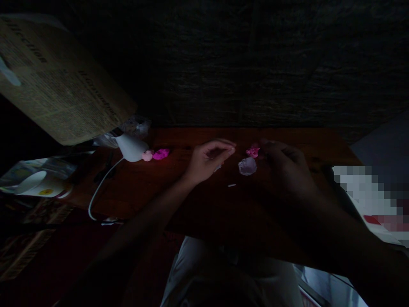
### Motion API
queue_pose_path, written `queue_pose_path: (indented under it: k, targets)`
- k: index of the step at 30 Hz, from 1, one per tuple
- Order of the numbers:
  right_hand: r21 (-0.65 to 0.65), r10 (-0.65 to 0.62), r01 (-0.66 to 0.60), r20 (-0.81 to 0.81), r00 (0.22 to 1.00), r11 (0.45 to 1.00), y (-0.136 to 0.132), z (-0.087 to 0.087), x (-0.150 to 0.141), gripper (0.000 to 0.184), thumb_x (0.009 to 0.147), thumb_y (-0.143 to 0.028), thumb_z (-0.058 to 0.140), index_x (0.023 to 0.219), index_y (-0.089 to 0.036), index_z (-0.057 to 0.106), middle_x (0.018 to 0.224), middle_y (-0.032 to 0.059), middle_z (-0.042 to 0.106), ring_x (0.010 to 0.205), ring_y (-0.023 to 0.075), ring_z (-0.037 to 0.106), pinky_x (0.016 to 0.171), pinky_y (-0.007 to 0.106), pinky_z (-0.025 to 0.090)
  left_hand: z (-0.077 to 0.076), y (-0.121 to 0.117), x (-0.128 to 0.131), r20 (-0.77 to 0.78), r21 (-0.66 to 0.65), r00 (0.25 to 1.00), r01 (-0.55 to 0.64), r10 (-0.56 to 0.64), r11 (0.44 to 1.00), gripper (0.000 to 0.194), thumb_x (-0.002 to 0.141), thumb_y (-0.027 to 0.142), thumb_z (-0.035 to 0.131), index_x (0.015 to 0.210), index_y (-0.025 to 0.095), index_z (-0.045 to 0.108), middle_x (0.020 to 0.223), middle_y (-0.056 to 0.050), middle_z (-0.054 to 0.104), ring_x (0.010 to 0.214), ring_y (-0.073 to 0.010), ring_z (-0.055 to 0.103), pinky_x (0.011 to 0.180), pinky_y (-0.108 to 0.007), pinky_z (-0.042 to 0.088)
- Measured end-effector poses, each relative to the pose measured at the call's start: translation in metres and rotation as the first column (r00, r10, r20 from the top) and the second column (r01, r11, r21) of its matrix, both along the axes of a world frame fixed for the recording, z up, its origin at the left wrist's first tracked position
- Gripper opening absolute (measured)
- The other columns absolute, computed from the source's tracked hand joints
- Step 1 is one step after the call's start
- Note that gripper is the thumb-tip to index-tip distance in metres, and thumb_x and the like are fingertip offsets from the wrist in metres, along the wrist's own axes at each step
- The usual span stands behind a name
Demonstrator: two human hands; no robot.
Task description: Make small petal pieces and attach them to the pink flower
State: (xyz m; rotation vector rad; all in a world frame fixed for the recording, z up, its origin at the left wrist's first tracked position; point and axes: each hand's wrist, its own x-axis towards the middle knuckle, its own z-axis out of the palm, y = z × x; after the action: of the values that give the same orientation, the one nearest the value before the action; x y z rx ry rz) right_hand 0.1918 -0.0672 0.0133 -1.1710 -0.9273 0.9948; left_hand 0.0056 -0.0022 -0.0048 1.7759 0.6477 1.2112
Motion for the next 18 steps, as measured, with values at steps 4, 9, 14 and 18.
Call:
queue_pose_path:
  k: [4,9,14,18]
  targets:
    - [-0.002,0.036,-0.036,0.048,0.998,0.999,-0.0011,0.0005,0.0004,0.034,0.081,-0.052,0.075,0.067,-0.022,0.069,0.069,0.0009,0.062,0.058,0.0127,0.052,0.051,0.027,0.036,-0.0026,0.001,0.0008,0.034,-0.071,0.999,-0.034,0.036,0.997,0.024,0.079,0.037,0.08,0.091,0.017,0.075,0.089,-0.006,0.078,0.073,-0.0119,0.071,0.058,-0.021,0.054]
    - [-0.011,0.03,-0.028,0.127,0.991,1.0,-0.0019,0.0014,0.0003,0.033,0.083,-0.054,0.072,0.07,-0.023,0.07,0.068,0.0027,0.062,0.061,0.0156,0.055,0.051,0.029,0.036,-0.0022,0.0012,0.0017,0.039,-0.126,0.997,-0.054,0.06,0.991,0.034,0.074,0.039,0.083,0.099,0.017,0.074,0.091,-0.005,0.079,0.07,-0.0118,0.071,0.06,-0.023,0.055]
    - [-0.034,0.029,-0.027,0.077,0.997,0.999,-0.0013,-0.002,0.0011,0.029,0.079,-0.052,0.076,0.075,-0.023,0.074,0.067,0.002,0.063,0.061,0.0152,0.056,0.051,0.027,0.038,0.0033,0.0014,0.0005,0.013,-0.151,0.999,-0.048,0.051,0.987,0.042,0.076,0.038,0.083,0.11,0.017,0.069,0.086,-0.004,0.078,0.072,-0.0118,0.071,0.063,-0.022,0.054]
    - [-0.029,0.065,-0.062,0.122,0.99,0.998,-0.003,-0.0028,0.0007,0.029,0.078,-0.051,0.078,0.077,-0.023,0.075,0.067,0.0012,0.064,0.06,0.0136,0.054,0.053,0.026,0.04,0.0056,0.002,-0.001,0.031,-0.158,0.999,-0.003,0.008,0.987,0.04,0.078,0.038,0.081,0.109,0.017,0.067,0.086,-0.003,0.077,0.077,-0.0124,0.072,0.07,-0.023,0.056]
